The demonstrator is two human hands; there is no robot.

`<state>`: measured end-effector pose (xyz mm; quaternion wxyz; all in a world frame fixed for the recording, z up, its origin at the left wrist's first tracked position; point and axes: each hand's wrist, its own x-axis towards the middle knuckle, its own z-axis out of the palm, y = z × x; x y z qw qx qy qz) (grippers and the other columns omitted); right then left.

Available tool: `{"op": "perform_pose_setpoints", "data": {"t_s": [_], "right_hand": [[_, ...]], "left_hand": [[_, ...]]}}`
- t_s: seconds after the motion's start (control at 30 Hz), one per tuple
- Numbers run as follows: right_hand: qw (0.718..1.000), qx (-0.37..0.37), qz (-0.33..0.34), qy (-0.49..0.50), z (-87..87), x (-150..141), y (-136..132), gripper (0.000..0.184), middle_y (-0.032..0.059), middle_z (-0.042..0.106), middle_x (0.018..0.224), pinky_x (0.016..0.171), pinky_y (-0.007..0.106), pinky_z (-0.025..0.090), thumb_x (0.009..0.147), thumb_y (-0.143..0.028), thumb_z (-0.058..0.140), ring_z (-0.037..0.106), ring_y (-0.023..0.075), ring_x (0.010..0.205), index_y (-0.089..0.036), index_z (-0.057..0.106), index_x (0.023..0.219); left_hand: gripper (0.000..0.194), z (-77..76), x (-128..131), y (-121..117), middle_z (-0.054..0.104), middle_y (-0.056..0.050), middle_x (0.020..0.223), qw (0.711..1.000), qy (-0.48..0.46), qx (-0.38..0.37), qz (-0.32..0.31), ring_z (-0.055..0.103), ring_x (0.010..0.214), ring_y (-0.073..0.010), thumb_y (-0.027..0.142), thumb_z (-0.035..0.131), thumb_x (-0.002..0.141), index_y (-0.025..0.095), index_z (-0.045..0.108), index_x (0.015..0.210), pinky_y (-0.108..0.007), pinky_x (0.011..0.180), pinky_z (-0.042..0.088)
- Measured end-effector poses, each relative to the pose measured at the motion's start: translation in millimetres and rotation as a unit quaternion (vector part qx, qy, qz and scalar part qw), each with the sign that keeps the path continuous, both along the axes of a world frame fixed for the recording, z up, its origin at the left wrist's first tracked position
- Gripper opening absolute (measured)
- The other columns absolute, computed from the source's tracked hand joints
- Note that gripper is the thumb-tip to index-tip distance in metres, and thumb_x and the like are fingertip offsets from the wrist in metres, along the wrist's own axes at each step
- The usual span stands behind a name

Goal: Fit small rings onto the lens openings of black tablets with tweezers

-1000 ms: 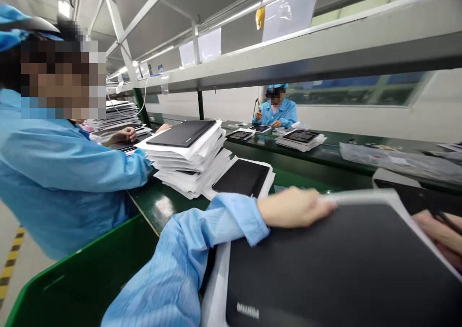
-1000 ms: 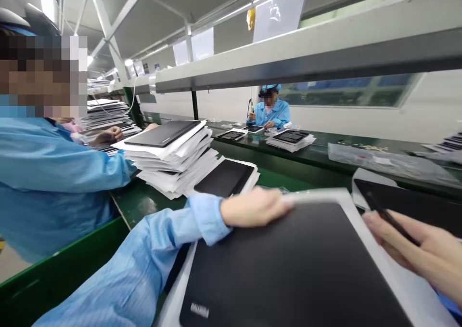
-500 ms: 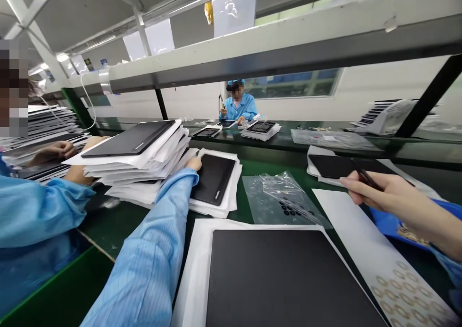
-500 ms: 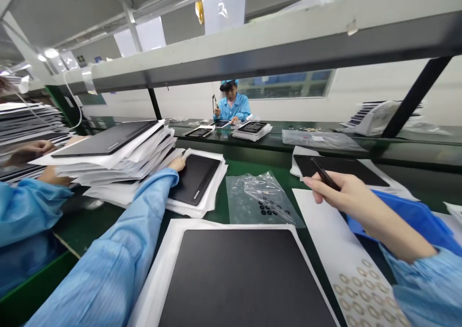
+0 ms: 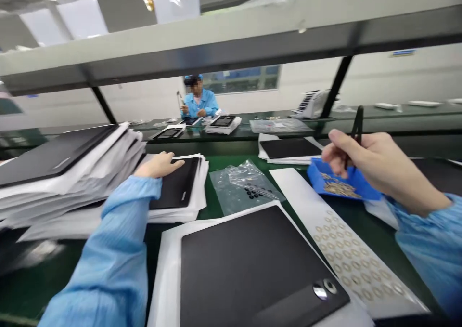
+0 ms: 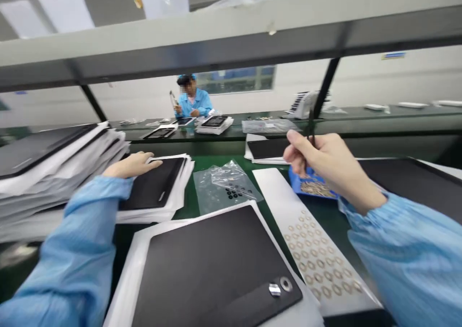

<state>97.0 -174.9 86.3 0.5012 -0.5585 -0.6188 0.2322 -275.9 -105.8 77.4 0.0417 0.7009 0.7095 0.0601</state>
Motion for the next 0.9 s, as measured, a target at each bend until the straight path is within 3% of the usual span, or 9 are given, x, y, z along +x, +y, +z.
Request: {"op": "perform_pose_setpoints", "data": {"t_s": [0.1, 0.17, 0.23, 0.27, 0.37, 0.5, 0.6, 0.8, 0.9], "right_hand": [[0.996, -0.066, -0.044, 0.043, -13.1, 10, -23, 0.066, 0.0091, 0.059, 0.046, 0.041, 0.026, 0.041, 0.077, -0.071, 0.049, 0.053, 0.0124, 0.037, -0.011, 0.063, 0.051], [0.988, -0.137, -0.049, 0.057, -35.5, 18, -41, 0.071, 0.0084, 0.057, 0.043, 0.036, 0.025, 0.04, 0.072, -0.077, 0.047, 0.052, 0.0135, 0.034, -0.013, 0.061, 0.047], [0.978, -0.188, -0.046, 0.078, -61.3, 26, -61, 0.07, 0.0073, 0.056, 0.041, 0.036, 0.026, 0.042, 0.064, -0.082, 0.05, 0.054, 0.0157, 0.035, -0.015, 0.059, 0.046], [0.974, -0.202, -0.048, 0.089, -72.9, 30, -71, 0.07, 0.0073, 0.056, 0.041, 0.037, 0.027, 0.044, 0.061, -0.084, 0.05, 0.055, 0.0168, 0.037, -0.016, 0.058, 0.045], [0.965, -0.226, -0.08, 0.102, -95.5, 38, -93, 0.075, 0.0085, 0.054, 0.039, 0.038, 0.027, 0.043, 0.054, -0.09, 0.043, 0.054, 0.0174, 0.037, -0.018, 0.055, 0.038], [0.959, -0.219, -0.131, 0.125, -104.6, 43, -103, 0.075, 0.0087, 0.05, 0.036, 0.038, 0.028, 0.041, 0.049, -0.091, 0.043, 0.048, 0.0162, 0.034, -0.019, 0.052, 0.031], [0.953, -0.184, -0.156, 0.181, -120.0, 53, -101, 0.07, 0.0094, 0.049, 0.039, 0.037, 0.029, 0.04, 0.049, -0.088, 0.047, 0.047, 0.0171, 0.036, -0.02, 0.053, 0.031], [0.9, -0.251, -0.139, 0.327, -188.9, 106, -74, 0.07, 0.0106, 0.034, 0.028, 0.027, 0.032, 0.031, 0.05, -0.088, 0.041, 0.034, 0.0157, 0.023, -0.023, 0.042, 0.023], [0.933, -0.171, -0.154, 0.275, -208.4, 116, -70, 0.073, 0.0099, 0.032, 0.028, 0.023, 0.031, 0.026, 0.064, -0.084, 0.034, 0.033, 0.0161, 0.021, -0.023, 0.04, 0.024]], "left_hand": [[0.042, -4.8, 50, -36, 0.049, -0.005, 0.136, 0.979, -0.007, -0.024, -0.201, 0.042, 0.127, -0.0218, 0.038, 0.045, 0.092, 0.021, 0.05, 0.13, -0.031, 0.108, 0.029], [0.049, -21.7, 77, -61, 0.047, -0.005, 0.138, 0.93, -0.007, -0.072, -0.361, 0.043, 0.127, -0.0188, 0.04, 0.046, 0.091, 0.018, 0.045, 0.134, -0.027, 0.107, 0.03], [0.054, -39.8, 93, -73, 0.048, -0.007, 0.137, 0.892, 0.009, -0.112, -0.438, 0.044, 0.125, -0.0188, 0.043, 0.049, 0.089, 0.015, 0.044, 0.135, -0.027, 0.105, 0.033], [0.056, -45.9, 95, -71, 0.048, -0.008, 0.137, 0.888, 0.018, -0.121, -0.443, 0.045, 0.125, -0.0196, 0.044, 0.051, 0.088, 0.016, 0.044, 0.135, -0.027, 0.104, 0.034], [0.054, -45.7, 82, -32, 0.047, -0.009, 0.138, 0.925, 0.035, -0.107, -0.363, 0.043, 0.126, -0.0235, 0.046, 0.05, 0.089, 0.018, 0.044, 0.135, -0.032, 0.105, 0.034], [0.037, -23.9, 49, 61, 0.055, -0.011, 0.124, 0.977, 0.071, -0.066, -0.192, 0.053, 0.113, -0.0262, 0.04, 0.048, 0.094, 0.013, 0.054, 0.12, -0.048, 0.098, 0.04], [0.031, -25.7, 33, 111, 0.057, -0.009, 0.117, 0.99, 0.084, -0.058, -0.101, 0.057, 0.104, -0.0238, 0.036, 0.055, 0.092, 0.015, 0.056, 0.115, -0.044, 0.089, 0.048], [0.031, -65.7, 10, 139, 0.057, -0.009, 0.114, 0.996, 0.062, -0.062, -0.013, 0.059, 0.097, -0.0215, 0.034, 0.056, 0.092, 0.014, 0.055, 0.116, -0.041, 0.082, 0.051], [0.031, -78.4, 3, 141, 0.057, -0.009, 0.114, 0.996, 0.051, -0.072, -0.005, 0.059, 0.097, -0.0215, 0.034, 0.056, 0.092, 0.015, 0.055, 0.116, -0.041, 0.082, 0.051]]}}
